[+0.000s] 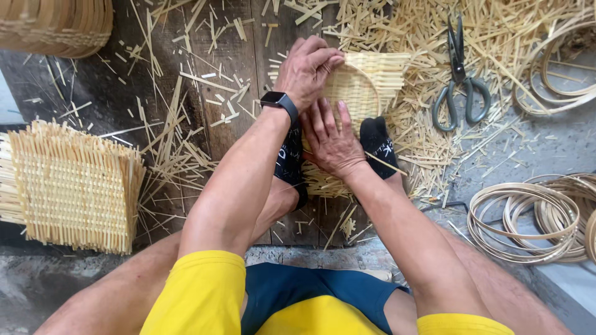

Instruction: The person sits on the floor assembling woven bamboo steamer trays. They trim the edge of a square woven bamboo mat with scissors, bend a thin bamboo rim ring around the mat, press the assembly over a round wooden mold to shape it, and set the finished round tray aside with a stack of completed trays.

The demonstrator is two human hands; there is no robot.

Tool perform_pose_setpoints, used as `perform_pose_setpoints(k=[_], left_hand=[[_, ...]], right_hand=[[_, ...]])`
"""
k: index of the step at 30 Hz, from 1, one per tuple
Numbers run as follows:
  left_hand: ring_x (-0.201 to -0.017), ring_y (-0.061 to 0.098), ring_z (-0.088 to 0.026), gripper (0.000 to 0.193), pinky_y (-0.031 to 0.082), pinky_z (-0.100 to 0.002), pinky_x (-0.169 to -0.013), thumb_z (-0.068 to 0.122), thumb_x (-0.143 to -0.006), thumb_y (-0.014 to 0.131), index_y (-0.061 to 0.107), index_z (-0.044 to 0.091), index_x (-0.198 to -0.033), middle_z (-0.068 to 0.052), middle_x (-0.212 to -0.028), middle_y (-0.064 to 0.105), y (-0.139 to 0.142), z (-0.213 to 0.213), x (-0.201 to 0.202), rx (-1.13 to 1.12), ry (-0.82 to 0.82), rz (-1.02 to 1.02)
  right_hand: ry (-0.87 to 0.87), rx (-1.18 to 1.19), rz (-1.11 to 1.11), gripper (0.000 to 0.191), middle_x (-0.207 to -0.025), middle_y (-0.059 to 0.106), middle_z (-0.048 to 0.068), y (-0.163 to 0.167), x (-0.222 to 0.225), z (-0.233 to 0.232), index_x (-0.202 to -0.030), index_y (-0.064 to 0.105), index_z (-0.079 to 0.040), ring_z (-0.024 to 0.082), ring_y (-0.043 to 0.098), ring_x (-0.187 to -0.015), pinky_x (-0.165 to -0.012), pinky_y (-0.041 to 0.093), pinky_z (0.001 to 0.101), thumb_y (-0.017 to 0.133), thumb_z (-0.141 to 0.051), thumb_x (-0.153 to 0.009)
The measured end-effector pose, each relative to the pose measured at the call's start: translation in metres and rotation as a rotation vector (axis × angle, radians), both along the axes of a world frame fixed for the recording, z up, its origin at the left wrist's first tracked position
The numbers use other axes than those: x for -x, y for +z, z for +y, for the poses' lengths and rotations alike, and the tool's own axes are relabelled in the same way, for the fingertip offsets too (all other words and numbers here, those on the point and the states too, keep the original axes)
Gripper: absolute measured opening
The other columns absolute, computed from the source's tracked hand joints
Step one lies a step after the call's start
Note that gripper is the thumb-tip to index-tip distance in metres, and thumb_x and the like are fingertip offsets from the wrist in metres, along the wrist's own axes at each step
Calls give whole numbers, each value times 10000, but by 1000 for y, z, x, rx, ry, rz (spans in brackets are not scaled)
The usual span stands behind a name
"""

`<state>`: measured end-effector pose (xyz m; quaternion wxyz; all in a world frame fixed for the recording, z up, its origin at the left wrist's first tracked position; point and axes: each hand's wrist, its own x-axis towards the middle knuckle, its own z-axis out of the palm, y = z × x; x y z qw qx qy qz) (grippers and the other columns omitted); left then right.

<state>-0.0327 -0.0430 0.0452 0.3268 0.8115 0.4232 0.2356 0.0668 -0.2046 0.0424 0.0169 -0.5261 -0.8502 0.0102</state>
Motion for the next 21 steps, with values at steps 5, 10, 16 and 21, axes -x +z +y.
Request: perform_pose_setpoints(k=[5, 10, 16, 21], left_hand=[[-928, 669, -188, 215, 577, -352, -873, 304, -1032, 635, 752, 125, -1062, -11, -1000, 675, -5, 3, -4, 158, -15, -6], [-933, 670, -281, 153, 559, -393, -805, 238, -1015, 678, 724, 96, -1047, -66, -989, 671, -15, 3, -1, 15, -64, -49], [-932, 723, -252, 124, 584, -353, -814, 199, -941, 681, 785, 182, -1007, -63, -1013, 757, -20, 22, -13, 56, 77, -160], [-748, 712, -203, 266, 557, -328, -696, 338, -885, 767, 818, 84, -944, -104, -852, 773, -15, 42, -21, 535, 225, -37]], right_hand=[[-50, 100, 174, 918, -1548, 346, 234, 12, -3, 4, -1491, 460, -20, 390, 320, -1464, -1208, 247, 595, 754, -572, -820], [-156, -50, 670, 464, -1327, 657, 106, 32, -71, 44, -1339, 647, -50, 274, 631, -1241, -1073, 526, 430, 815, -257, -960], [-600, 89, 1016, 186, -993, 763, 159, -7, -78, 109, -1074, 768, -39, 223, 749, -883, -785, 571, 313, 671, -172, -987], [-709, 326, 1204, 231, -833, 741, 113, -44, -100, 116, -1016, 783, -17, 141, 648, -764, -702, 502, 273, 675, -221, -1005]])
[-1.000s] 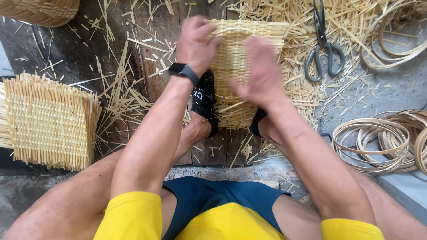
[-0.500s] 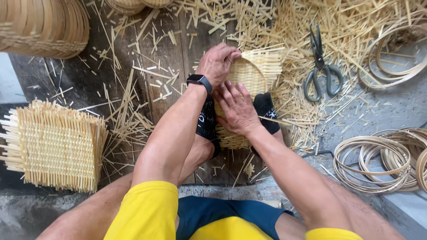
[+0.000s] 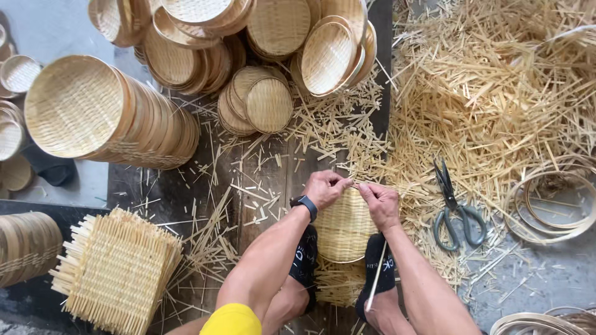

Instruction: The person sits on the floor assembling woven bamboo steamer trays. They trim the edge of a square woven bamboo mat with scissors, bend a thin bamboo rim ring around the mat, press the assembly over a round wooden mold to shape it, and set the finished round tray aside with a stack of completed trays.

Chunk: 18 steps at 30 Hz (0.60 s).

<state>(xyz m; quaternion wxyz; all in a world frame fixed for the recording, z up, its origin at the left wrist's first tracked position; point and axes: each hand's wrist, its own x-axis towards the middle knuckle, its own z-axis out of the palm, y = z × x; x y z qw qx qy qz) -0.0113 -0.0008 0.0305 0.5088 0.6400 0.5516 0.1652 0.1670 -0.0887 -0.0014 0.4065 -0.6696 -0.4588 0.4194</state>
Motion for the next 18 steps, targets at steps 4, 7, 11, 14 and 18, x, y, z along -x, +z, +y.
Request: perform_pose_setpoints(k=[4, 7, 11, 14, 18], left_hand=[[-770, 708, -191, 356, 559, -327, -714, 428, -884, 759, 811, 92, -989, -108, -863, 793, 11, -3, 3, 118, -10, -21], [-847, 688, -196, 441, 539, -345, -768, 454, -793, 864, 784, 125, -1076, -112, -973, 761, 36, -6, 11, 11, -196, 7], [-852, 752, -186, 503, 593, -322, -780, 390, -604, 961, 803, 128, -1004, -69, -963, 806, 83, -26, 17, 80, -316, 78], [-832, 715, -208, 348, 573, -352, -728, 284, -670, 927, 760, 114, -924, -50, -899, 754, 104, -64, 19, -265, -267, -27], [-902, 621, -246, 231, 525, -373, -752, 115, -835, 803, 597, 97, -937, -64, -951, 612, 91, -127, 19, -774, -491, 121]], right_hand=[[-48, 96, 61, 257, -789, 700, 129, -2, 3, -9, -1057, 790, -29, 145, 580, -745, -683, 474, 274, 659, -250, -1031], [51, -134, -275, 265, -983, 742, 134, 44, -11, -17, -1127, 773, -37, 199, 660, -888, -786, 520, 304, 622, -232, -1031], [354, 261, -637, 332, -1105, 742, 152, 172, -98, -51, -1160, 748, -96, 308, 708, -1032, -956, 555, 418, 579, -335, -1003], [475, 540, -1017, 420, -1189, 756, 79, 249, -154, -101, -1221, 748, -184, 257, 716, -1106, -1017, 544, 415, 530, -466, -1000], [380, 837, -1023, 447, -1193, 784, 70, 245, -182, -162, -1289, 741, -243, 238, 763, -1084, -1014, 586, 406, 531, -522, -1010]])
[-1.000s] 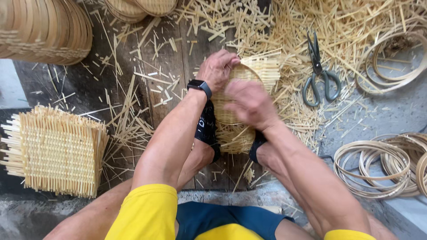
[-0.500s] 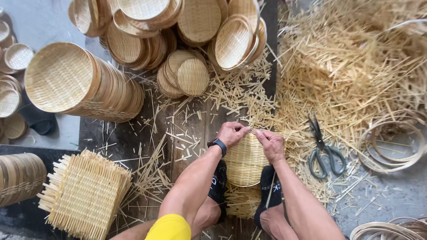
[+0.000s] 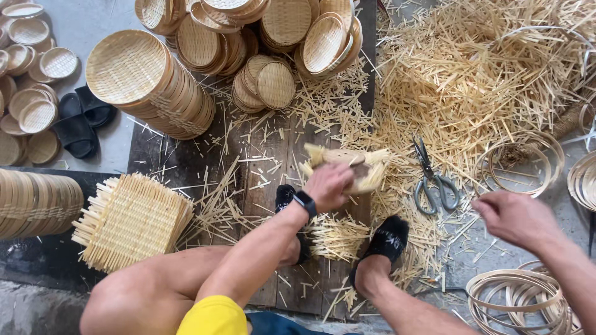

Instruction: The person sits on the floor assembling woven bamboo steamer trays. They trim the edge of a square woven bamboo mat with scissors, bend a thin bamboo rim ring around the mat, press the assembly over a round wooden mold to shape it, and set the finished round tray aside with a stack of completed trays.

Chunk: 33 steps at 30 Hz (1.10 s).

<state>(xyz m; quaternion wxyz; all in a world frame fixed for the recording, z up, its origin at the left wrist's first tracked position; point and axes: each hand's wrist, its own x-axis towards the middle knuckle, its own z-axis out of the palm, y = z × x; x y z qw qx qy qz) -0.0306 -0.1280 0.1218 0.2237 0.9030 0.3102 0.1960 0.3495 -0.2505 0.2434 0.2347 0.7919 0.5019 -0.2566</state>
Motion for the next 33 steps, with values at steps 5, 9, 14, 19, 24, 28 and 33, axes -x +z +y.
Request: perform_pose_setpoints(k=[5, 9, 14, 19, 24, 28, 33], left_hand=[[-1196, 525, -298, 425, 454, -442, -986, 199, -738, 779, 579, 121, -1105, -78, -1193, 564, -29, -57, 38, -44, -124, 314], [-1238, 442, -402, 766, 366, -555, -1036, 515, -712, 831, 535, 52, -1245, -200, -1265, 492, -30, -55, 24, -6, 238, 30], [-1245, 424, -448, 1100, 378, -566, -992, 656, -599, 854, 448, 104, -1460, -244, -1351, 455, -30, -25, -41, 84, 539, 136], [-1210, 492, -381, 965, 431, -522, -963, 521, -603, 844, 511, 192, -1447, -176, -1305, 504, -35, -8, -39, 83, 426, 186], [-1151, 503, -376, 978, 430, -516, -915, 498, -580, 834, 516, 176, -1447, -177, -1273, 500, -35, -13, -36, 45, 294, 108], [-1215, 483, -365, 1003, 421, -522, -977, 514, -583, 851, 482, 222, -1470, -163, -1361, 485, -35, -1, -37, 54, 99, 238], [-1301, 398, -443, 1214, 363, -571, -1008, 507, -482, 918, 348, 119, -1482, -268, -1424, 408, -37, -20, -24, 48, 285, 129]], right_hand=[[-182, -343, 322, 451, -1174, 770, 128, -138, -8, -16, -1264, 732, -132, 257, 743, -1048, -993, 573, 409, 689, -423, -922], [-201, -522, 188, 609, -1229, 581, 231, -217, 5, -1, -1322, 582, -43, 390, 586, -1163, -993, 470, 496, 796, -358, -847], [-526, -450, 186, 714, -1217, 607, 250, -242, 14, 18, -1348, 537, 2, 424, 628, -1098, -976, 507, 511, 840, -256, -755], [-444, -151, 344, 440, -999, 744, 220, -255, -9, 26, -1106, 744, 27, 305, 719, -922, -913, 574, 429, 847, -235, -768], [-657, -191, 705, 464, -798, 753, 140, -232, 6, 0, -1064, 675, -19, 265, 734, -722, -702, 597, 419, 818, -288, -713], [-369, -319, 428, 524, -812, 688, 172, -196, 39, -10, -947, 644, 13, 333, 684, -763, -737, 560, 451, 816, -469, -830], [103, -655, 405, 560, -994, 623, 196, -173, 66, 1, -1058, 629, 0, 362, 618, -951, -825, 514, 470, 782, -468, -792]])
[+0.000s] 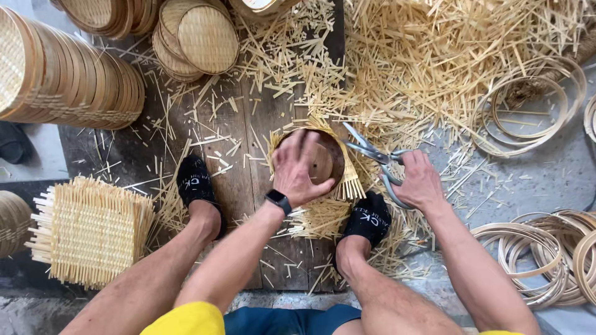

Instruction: The person sits on the floor assembling woven bamboo steamer trays. They trim the edge of a square woven bamboo mat with scissors, bend a thin bamboo rim ring around the mat, press the assembly over a round wooden mold to shape it, and set the finished round tray aside with a stack of completed trays.

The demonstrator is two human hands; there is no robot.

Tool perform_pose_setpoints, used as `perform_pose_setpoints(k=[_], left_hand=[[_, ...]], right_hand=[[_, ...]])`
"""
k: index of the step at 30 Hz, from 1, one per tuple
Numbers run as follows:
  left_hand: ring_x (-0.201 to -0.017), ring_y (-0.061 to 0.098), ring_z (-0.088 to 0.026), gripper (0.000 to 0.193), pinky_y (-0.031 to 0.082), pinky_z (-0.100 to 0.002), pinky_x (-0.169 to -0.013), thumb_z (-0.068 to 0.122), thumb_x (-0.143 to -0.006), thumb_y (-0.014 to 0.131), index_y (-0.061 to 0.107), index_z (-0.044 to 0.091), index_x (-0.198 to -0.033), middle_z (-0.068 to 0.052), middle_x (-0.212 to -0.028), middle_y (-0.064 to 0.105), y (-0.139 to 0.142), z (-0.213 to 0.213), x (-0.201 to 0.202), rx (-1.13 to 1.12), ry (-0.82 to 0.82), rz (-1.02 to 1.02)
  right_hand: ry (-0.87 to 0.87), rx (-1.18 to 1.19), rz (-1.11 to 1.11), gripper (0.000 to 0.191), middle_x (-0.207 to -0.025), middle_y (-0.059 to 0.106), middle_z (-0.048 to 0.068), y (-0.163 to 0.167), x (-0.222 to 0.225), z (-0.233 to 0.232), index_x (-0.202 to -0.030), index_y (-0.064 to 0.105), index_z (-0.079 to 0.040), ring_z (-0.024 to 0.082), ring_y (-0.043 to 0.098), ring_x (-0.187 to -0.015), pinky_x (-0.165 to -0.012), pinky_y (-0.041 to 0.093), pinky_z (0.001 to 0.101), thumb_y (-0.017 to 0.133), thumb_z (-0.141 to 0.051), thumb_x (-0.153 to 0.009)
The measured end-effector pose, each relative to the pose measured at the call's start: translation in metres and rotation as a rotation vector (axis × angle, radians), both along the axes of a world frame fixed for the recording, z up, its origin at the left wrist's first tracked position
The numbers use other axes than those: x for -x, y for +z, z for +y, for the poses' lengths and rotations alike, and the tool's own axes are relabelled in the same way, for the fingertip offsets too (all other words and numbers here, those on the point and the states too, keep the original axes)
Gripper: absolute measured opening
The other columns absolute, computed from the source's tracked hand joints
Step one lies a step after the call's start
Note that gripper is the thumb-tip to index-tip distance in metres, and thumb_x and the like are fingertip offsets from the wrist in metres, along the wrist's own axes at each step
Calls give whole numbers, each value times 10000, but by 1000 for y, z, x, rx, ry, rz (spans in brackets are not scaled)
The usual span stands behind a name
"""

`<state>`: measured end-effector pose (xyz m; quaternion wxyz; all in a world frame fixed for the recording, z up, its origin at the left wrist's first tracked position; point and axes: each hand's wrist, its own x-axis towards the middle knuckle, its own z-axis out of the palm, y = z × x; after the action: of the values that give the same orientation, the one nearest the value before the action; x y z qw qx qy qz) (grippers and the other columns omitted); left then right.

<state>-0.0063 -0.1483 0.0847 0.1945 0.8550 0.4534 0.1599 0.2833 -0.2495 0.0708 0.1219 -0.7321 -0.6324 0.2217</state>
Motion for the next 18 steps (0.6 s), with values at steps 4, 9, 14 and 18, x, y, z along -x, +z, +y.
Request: perform_pose_setpoints(k=[4, 9, 14, 18], left_hand=[[-1276, 423, -445, 1227, 376, -546, -1093, 427, -548, 954, 312, 36, -1518, -246, -1421, 412, -15, -31, -19, 154, 319, -120], [-1261, 458, -430, 1162, 403, -521, -1081, 366, -563, 939, 353, 40, -1512, -222, -1417, 440, -27, -28, -16, 153, 299, -85], [-1255, 463, -425, 1140, 410, -517, -1083, 353, -550, 929, 374, 45, -1497, -214, -1405, 447, -25, -20, -7, 153, 251, -103], [-1259, 463, -417, 1112, 421, -515, -1089, 348, -567, 915, 380, 47, -1495, -204, -1415, 448, -25, -13, -2, 129, 205, -129]], right_hand=[[83, -39, -230, 578, -939, 608, 204, -13, 25, 21, -980, 633, 11, 361, 604, -902, -805, 514, 463, 791, -484, -729], [159, 95, -430, 222, -879, 630, 139, -36, 14, 29, -961, 663, -39, 261, 641, -793, -651, 542, 398, 694, -219, -835], [51, 480, -80, 222, -738, 683, 149, -78, -4, 27, -821, 701, -100, 275, 658, -712, -640, 480, 413, 754, -316, -820], [70, 752, 475, 268, -707, 671, 198, -99, -18, 30, -809, 653, -33, 335, 641, -640, -597, 555, 469, 765, -274, -772]])
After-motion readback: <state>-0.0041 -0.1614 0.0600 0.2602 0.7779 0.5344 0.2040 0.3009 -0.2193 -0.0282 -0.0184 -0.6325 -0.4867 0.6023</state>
